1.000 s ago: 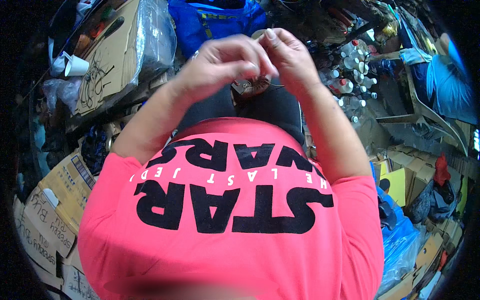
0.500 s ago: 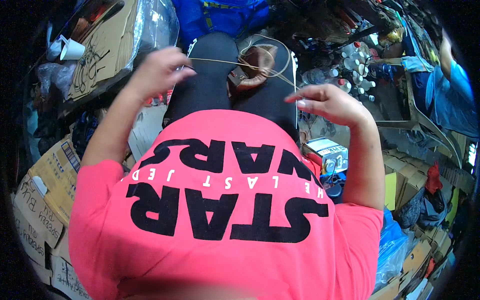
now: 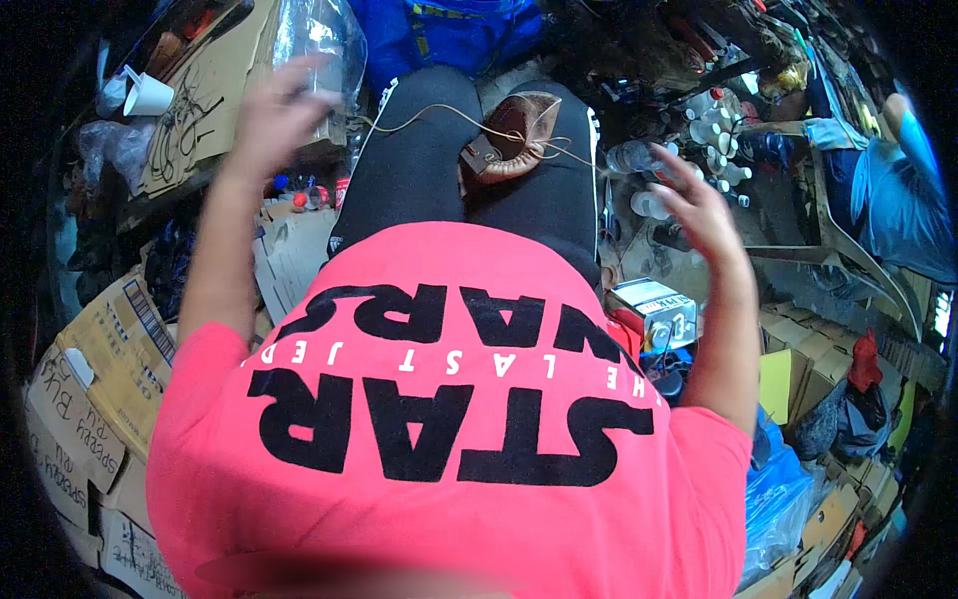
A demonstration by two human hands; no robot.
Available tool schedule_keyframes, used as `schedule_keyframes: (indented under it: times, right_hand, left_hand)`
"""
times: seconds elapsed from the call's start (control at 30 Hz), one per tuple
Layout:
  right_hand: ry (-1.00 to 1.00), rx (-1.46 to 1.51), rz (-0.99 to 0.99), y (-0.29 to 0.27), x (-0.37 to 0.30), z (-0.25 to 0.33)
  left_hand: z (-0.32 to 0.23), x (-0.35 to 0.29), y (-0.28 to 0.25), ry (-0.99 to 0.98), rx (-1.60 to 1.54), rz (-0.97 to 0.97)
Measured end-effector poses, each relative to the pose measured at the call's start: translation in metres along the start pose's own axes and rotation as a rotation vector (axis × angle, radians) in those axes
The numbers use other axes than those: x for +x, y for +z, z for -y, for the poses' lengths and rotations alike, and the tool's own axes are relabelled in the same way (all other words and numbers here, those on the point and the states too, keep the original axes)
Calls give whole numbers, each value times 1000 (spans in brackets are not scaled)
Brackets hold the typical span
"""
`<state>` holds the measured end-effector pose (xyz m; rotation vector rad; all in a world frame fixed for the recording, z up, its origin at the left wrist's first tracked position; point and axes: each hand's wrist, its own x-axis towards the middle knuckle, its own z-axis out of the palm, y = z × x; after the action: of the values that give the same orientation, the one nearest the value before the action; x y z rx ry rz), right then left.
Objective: Hand-sewing or stitching parts of a leather shoe upper using a needle and thread.
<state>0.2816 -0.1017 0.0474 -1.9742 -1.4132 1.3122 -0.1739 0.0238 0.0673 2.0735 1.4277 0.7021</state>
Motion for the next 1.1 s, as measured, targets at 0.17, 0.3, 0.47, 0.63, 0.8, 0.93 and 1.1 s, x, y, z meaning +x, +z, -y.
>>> schedule_keyframes:
  times: [0.17,0.3,0.47,0.63,0.8,0.93,1.1]
  right_hand:
    - [-157,206,208,74,27,37]
    - [-106,206,81,49,26,24]
    - [17,222,-71,18,25,-8]
    - [-335,-100,-79,42,32,51]
    - [-555,-260,10,53,52,71]
    - [-581,-305,10,54,56,70]
    - [-591,-135,41,69,52,61]
  left_hand:
    - [-51,-1,82,149,-151,450]
    - [-15,7,53,14,-53,335]
    - [35,18,46,-71,-301,161]
    - [-55,40,81,494,-77,189]
    - [-89,67,127,431,29,591]
    - [-87,78,136,323,-86,786]
    - [-72,81,144,89,-399,977]
